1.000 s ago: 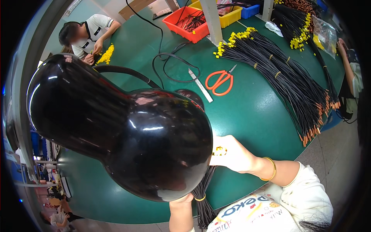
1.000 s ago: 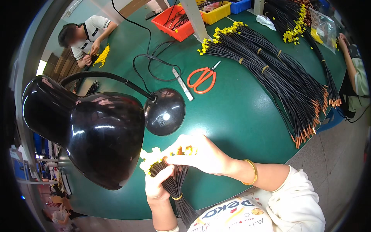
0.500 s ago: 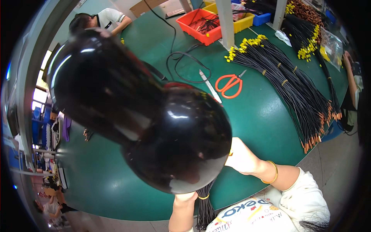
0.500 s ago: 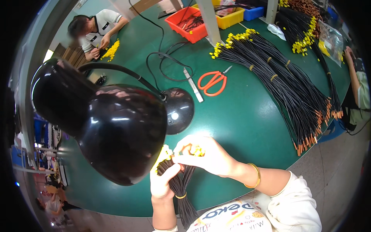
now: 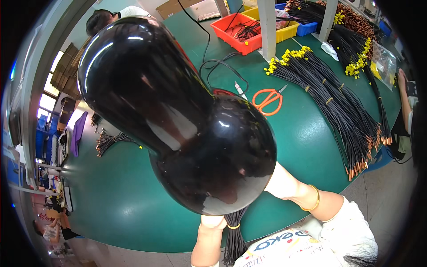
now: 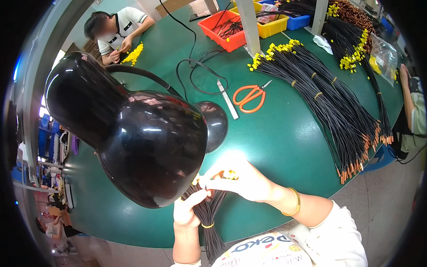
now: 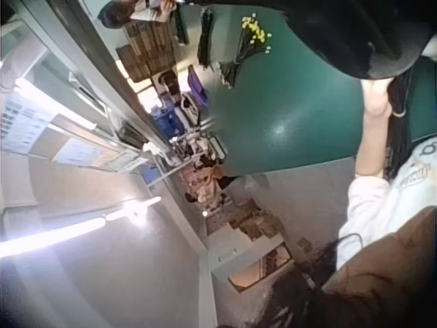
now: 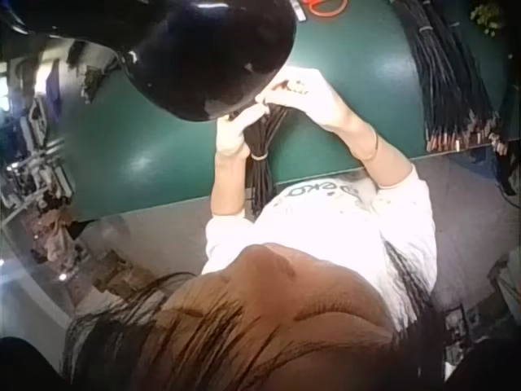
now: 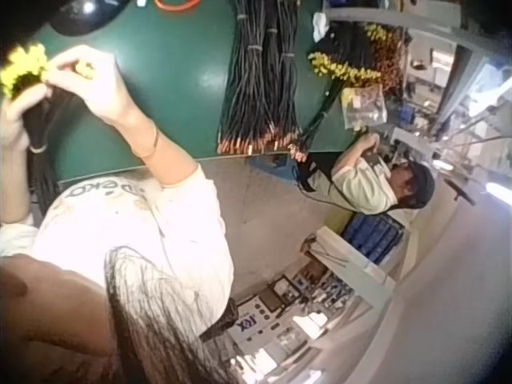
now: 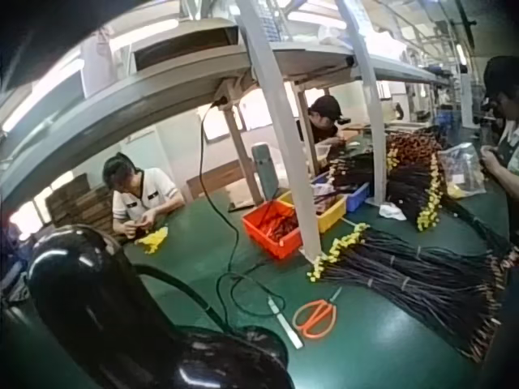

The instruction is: The person picks up bundles of wires on a workbench, removes yellow caps from the wire tips by hand, and spreads the exposed wire ends.

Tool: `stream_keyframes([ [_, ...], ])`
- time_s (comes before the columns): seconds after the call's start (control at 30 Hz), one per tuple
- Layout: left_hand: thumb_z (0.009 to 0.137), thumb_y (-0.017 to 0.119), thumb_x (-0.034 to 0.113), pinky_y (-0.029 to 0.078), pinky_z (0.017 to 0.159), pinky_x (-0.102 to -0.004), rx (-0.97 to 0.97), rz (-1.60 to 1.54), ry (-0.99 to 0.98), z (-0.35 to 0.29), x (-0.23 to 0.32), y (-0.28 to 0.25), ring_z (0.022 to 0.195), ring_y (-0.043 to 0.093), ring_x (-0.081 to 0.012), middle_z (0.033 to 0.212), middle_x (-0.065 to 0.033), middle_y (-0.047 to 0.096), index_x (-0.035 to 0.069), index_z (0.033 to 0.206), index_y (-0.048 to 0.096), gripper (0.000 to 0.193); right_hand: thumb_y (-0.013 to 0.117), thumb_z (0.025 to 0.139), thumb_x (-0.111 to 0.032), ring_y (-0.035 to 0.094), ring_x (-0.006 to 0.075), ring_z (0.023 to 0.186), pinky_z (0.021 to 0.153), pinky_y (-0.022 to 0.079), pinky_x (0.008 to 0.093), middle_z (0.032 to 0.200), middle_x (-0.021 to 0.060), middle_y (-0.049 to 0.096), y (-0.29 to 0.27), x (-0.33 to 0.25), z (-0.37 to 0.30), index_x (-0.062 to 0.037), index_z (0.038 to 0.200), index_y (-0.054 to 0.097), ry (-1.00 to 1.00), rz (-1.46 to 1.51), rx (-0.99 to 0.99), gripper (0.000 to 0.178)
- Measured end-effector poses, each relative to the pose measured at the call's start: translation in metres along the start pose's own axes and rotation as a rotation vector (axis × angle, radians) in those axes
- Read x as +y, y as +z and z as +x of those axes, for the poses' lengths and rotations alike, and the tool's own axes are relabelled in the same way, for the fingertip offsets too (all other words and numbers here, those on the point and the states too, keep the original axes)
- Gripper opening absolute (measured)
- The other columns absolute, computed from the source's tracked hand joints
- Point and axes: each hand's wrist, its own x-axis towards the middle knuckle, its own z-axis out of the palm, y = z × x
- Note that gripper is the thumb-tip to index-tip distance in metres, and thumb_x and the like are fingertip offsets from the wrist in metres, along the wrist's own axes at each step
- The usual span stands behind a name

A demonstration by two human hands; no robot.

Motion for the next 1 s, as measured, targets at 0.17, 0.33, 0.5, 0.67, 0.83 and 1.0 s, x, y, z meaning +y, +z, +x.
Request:
stream_keyframes([
  [0.17, 0.072, 0.055, -0.004, 0.044, 0.06, -0.0251, 0.03, -0.019, 0.071, -0.004, -0.003, -0.023, 0.07, 0.055, -0.0195, 0.078, -0.011, 0.056, -0.003, 0.098, 0.048, 0.028, 0.062, 0.076, -0.004, 0.058, 0.0137, 0.068, 0.064, 0.048, 0.0253, 0.074, 0.0091, 0.061, 0.002, 0.018, 0.008, 0.0027, 0.081, 0.063, 0.011, -0.061, -0.014, 0.008],
  [0.33, 0.069, 0.056, -0.006, 0.045, 0.06, -0.0261, 0.13, 0.015, 0.148, -0.003, -0.005, -0.006, 0.069, 0.055, -0.0199, 0.08, -0.0119, 0.055, -0.003, 0.098, 0.048, 0.03, 0.062, 0.076, -0.003, 0.058, 0.0135, 0.069, 0.065, 0.048, 0.0244, 0.079, 0.0088, 0.06, 0.002, 0.017, 0.0, 0.0028, 0.091, 0.057, 0.108, 0.046, 0.134, 0.017],
  [0.5, 0.068, 0.057, -0.008, 0.046, 0.062, -0.0289, 0.05, 0.052, 0.139, -0.003, -0.008, -0.019, 0.071, 0.055, -0.0211, 0.085, -0.0118, 0.054, -0.002, 0.097, 0.049, 0.03, 0.062, 0.076, -0.002, 0.057, 0.013, 0.073, 0.067, 0.048, 0.0239, 0.083, 0.0085, 0.058, 0.0, 0.008, 0.0, 0.0009, 0.095, 0.055, 0.09, 0.034, 0.035, 0.02],
  [0.67, 0.067, 0.057, -0.01, 0.046, 0.071, -0.0293, 0.06, 0.179, 0.202, 0.0, -0.012, -0.019, 0.08, 0.055, -0.0199, 0.091, -0.0116, 0.055, -0.001, 0.096, 0.052, 0.031, 0.064, 0.074, -0.004, 0.056, 0.0125, 0.07, 0.068, 0.046, 0.0225, 0.082, 0.0073, 0.058, -0.007, 0.016, 0.0, 0.0004, 0.093, 0.056, -0.111, -0.341, 0.024, 0.022],
  [0.83, 0.068, 0.055, -0.014, 0.043, 0.084, -0.0306, 0.008, 0.233, 0.125, -0.009, 0.004, -0.019, 0.096, 0.053, -0.0211, 0.107, -0.0129, 0.055, -0.005, 0.106, 0.051, 0.04, 0.066, 0.071, -0.002, 0.054, 0.0129, 0.078, 0.071, 0.044, 0.0236, 0.087, 0.0069, 0.056, 0.009, 0.008, 0.0, 0.0022, 0.098, 0.053, 0.163, -0.091, 0.117, 0.03],
  [1.0, 0.074, 0.062, 0.0, 0.045, 0.068, -0.0229, -0.108, 0.25, 0.09, 0.0, 0.005, -0.01, 0.074, 0.054, -0.0095, 0.083, -0.0035, 0.058, -0.002, 0.094, 0.059, 0.02, 0.06, 0.073, 0.0, 0.052, 0.0142, 0.088, 0.077, 0.042, 0.0255, 0.096, 0.0086, 0.055, 0.003, 0.019, -0.012, 0.0041, 0.097, 0.052, 0.105, -0.124, 0.204, 0.025],
])
